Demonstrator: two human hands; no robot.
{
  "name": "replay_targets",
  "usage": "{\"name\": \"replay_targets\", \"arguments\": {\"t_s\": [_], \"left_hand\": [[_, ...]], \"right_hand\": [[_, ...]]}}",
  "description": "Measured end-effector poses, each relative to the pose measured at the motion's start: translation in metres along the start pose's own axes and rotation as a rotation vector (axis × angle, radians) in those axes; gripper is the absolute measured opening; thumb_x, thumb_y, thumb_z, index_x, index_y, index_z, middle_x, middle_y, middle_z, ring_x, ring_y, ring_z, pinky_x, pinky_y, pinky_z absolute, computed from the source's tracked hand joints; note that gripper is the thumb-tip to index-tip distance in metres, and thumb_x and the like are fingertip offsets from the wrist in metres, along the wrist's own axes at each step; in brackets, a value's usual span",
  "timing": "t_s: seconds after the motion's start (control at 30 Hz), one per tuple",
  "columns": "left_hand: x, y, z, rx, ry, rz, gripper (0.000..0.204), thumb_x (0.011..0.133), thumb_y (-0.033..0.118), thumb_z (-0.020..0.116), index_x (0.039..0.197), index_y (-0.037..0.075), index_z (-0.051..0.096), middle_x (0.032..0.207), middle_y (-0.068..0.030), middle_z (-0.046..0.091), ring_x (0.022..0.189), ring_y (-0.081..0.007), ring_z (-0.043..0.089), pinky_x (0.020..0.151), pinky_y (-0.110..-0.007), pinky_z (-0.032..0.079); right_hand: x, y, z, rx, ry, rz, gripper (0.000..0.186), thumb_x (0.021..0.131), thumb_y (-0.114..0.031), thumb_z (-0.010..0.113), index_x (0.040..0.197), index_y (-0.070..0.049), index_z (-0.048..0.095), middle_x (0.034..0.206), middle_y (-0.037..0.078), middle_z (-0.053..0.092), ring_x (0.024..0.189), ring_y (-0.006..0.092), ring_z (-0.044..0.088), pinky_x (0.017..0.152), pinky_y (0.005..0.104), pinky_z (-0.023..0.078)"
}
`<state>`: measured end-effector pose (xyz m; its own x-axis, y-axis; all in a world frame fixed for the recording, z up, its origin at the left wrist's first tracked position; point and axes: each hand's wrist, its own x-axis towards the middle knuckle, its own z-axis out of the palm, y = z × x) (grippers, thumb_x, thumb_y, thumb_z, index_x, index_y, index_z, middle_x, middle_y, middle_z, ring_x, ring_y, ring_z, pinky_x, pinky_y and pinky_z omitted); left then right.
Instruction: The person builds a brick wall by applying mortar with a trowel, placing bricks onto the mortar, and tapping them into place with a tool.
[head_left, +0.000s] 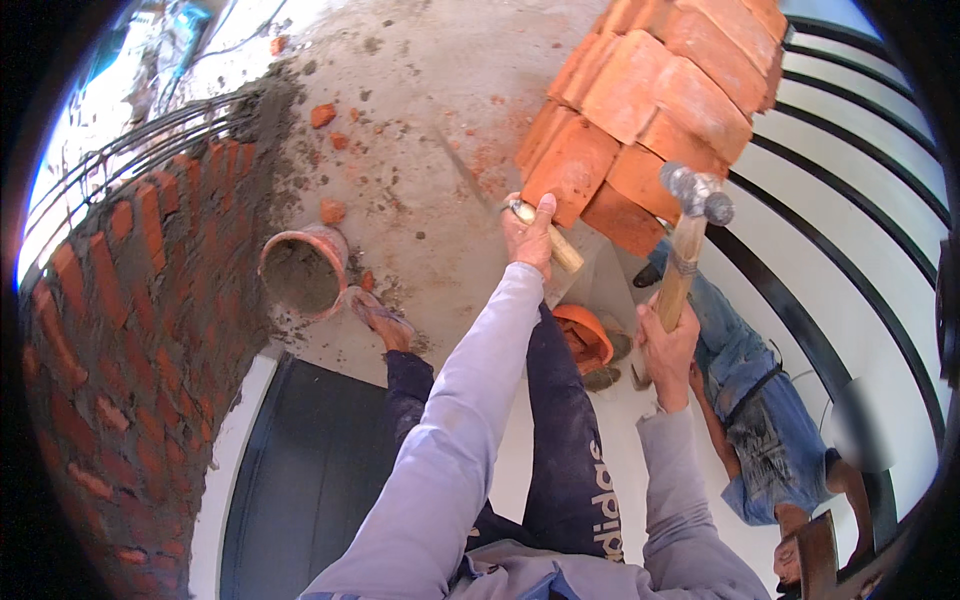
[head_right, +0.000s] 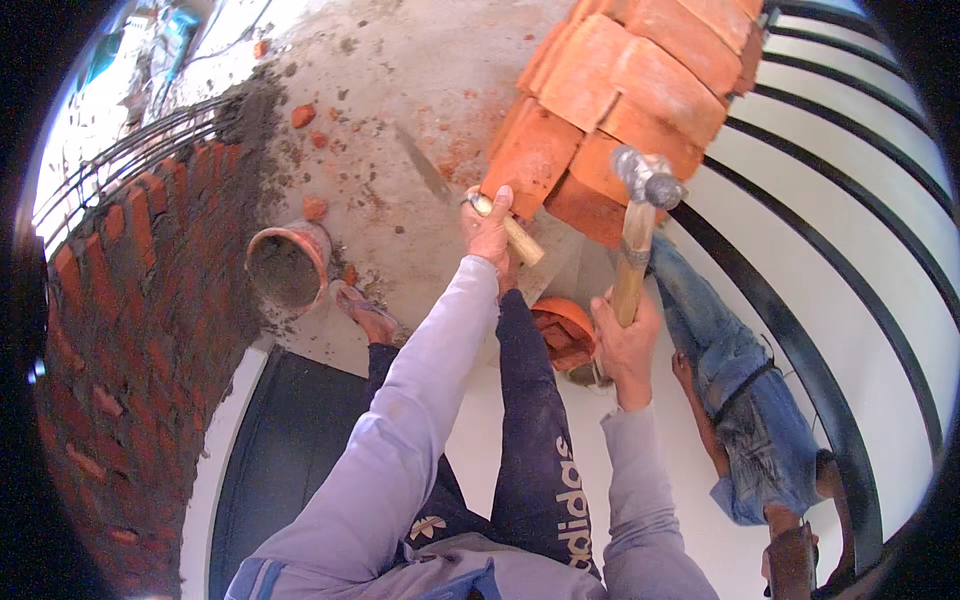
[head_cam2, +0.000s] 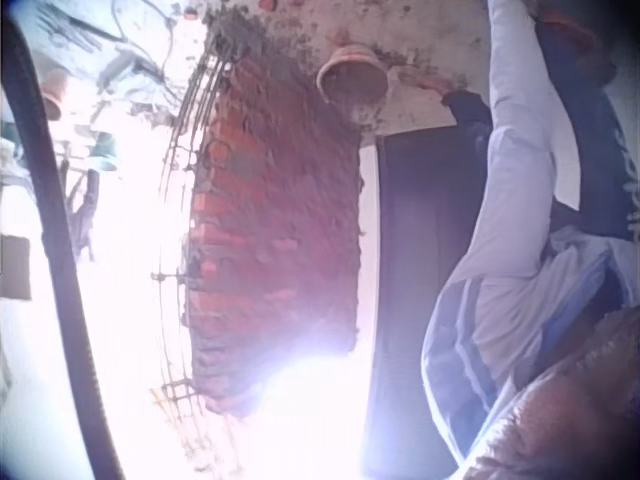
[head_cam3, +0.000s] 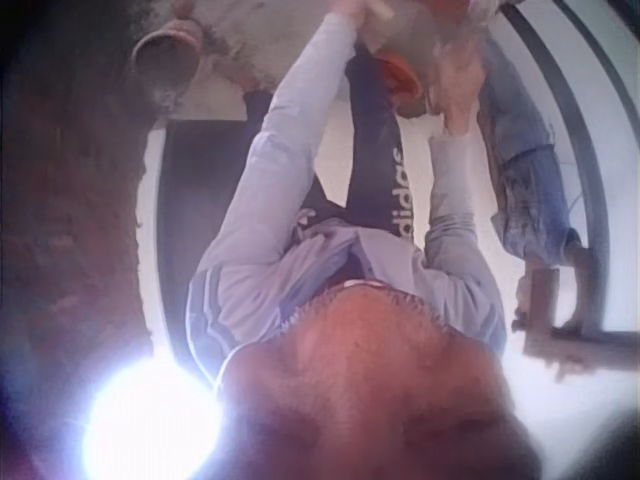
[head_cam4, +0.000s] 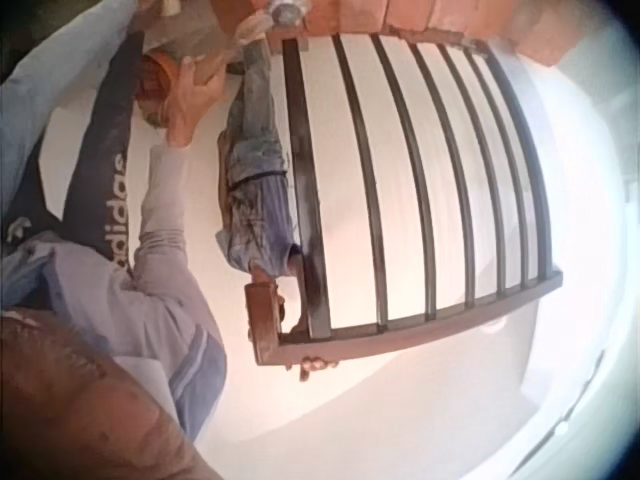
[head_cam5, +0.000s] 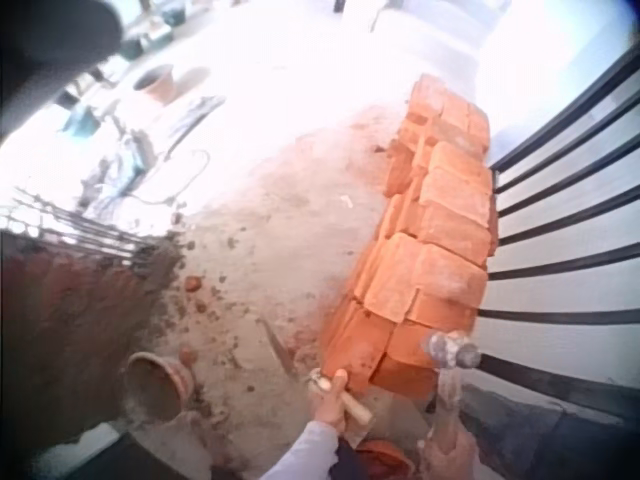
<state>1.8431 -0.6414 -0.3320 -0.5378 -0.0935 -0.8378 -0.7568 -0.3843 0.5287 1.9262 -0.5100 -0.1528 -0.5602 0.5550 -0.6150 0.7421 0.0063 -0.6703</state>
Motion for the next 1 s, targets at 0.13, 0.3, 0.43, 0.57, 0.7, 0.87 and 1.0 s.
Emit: {"name": "replay_targets", "arguments": {"t_s": [0.13,0.3,0.43,0.57,0.7,0.87,1.0], "left_hand": [[0.031,0.048,-0.053,0.272,-0.080,0.271,0.053,0.078,0.024,0.079,0.118,0.004,0.051,0.099,-0.0055,0.059,0.085,-0.0155,0.059,0.069,-0.030,0.050],[0.099,0.132,-0.193,0.503,-0.111,0.118,0.055,0.074,0.026,0.081,0.115,0.001,0.056,0.100,-0.0069,0.062,0.083,-0.0148,0.059,0.070,-0.031,0.051],[0.136,0.187,-0.239,0.737,-0.085,0.161,0.055,0.074,0.032,0.080,0.113,0.001,0.057,0.099,-0.0076,0.062,0.083,-0.0150,0.059,0.070,-0.033,0.051],[0.215,0.178,-0.287,0.820,-0.095,0.094,0.054,0.076,0.035,0.079,0.112,0.001,0.057,0.099,-0.0076,0.061,0.086,-0.0167,0.058,0.073,-0.035,0.048],[0.267,0.157,-0.320,0.729,-0.197,0.086,0.055,0.076,0.037,0.078,0.112,0.001,0.057,0.098,-0.0072,0.061,0.086,-0.0173,0.058,0.072,-0.034,0.048],[0.280,0.146,-0.312,1.002,-0.075,0.222,0.047,0.078,0.038,0.076,0.099,-0.001,0.060,0.088,-0.0074,0.062,0.079,-0.0175,0.058,0.071,-0.035,0.048],[0.279,0.161,-0.319,0.983,-0.107,0.192,0.044,0.082,0.040,0.071,0.089,-0.002,0.062,0.084,-0.0084,0.063,0.077,-0.0175,0.058,0.070,-0.035,0.047]], "right_hand": [[-0.020,0.021,0.003,-0.068,-0.215,-0.057,0.016,0.084,-0.011,0.065,0.093,-0.002,0.056,0.069,0.002,0.056,0.054,0.0079,0.052,0.049,0.0240,0.042],[-0.016,0.001,0.090,-0.043,-0.331,-0.045,0.020,0.087,-0.020,0.064,0.088,-0.001,0.058,0.065,0.004,0.056,0.058,0.0131,0.052,0.053,0.0307,0.042],[0.036,0.049,0.195,-0.110,-0.440,-0.026,0.026,0.088,-0.024,0.063,0.083,0.001,0.057,0.063,0.006,0.054,0.060,0.0131,0.050,0.054,0.0322,0.040],[0.060,0.118,0.296,-0.194,-0.520,-0.100,0.028,0.086,-0.026,0.064,0.082,0.001,0.057,0.063,0.010,0.054,0.059,0.0174,0.050,0.056,0.0354,0.041],[0.073,0.151,0.366,-0.215,-0.517,-0.225,0.021,0.081,-0.021,0.063,0.089,-0.002,0.059,0.071,0.019,0.059,0.064,0.0349,0.058,0.062,0.0421,0.045],[0.101,0.193,0.392,-0.375,-0.496,-0.346,0.022,0.077,-0.015,0.060,0.096,-0.004,0.060,0.077,0.022,0.061,0.072,0.0436,0.058,0.064,0.0447,0.046],[0.092,0.172,0.389,-0.242,-0.537,-0.446,0.022,0.076,-0.011,0.060,0.097,-0.005,0.061,0.076,0.022,0.061,0.071,0.0425,0.059,0.062,0.0431,0.048]]}}
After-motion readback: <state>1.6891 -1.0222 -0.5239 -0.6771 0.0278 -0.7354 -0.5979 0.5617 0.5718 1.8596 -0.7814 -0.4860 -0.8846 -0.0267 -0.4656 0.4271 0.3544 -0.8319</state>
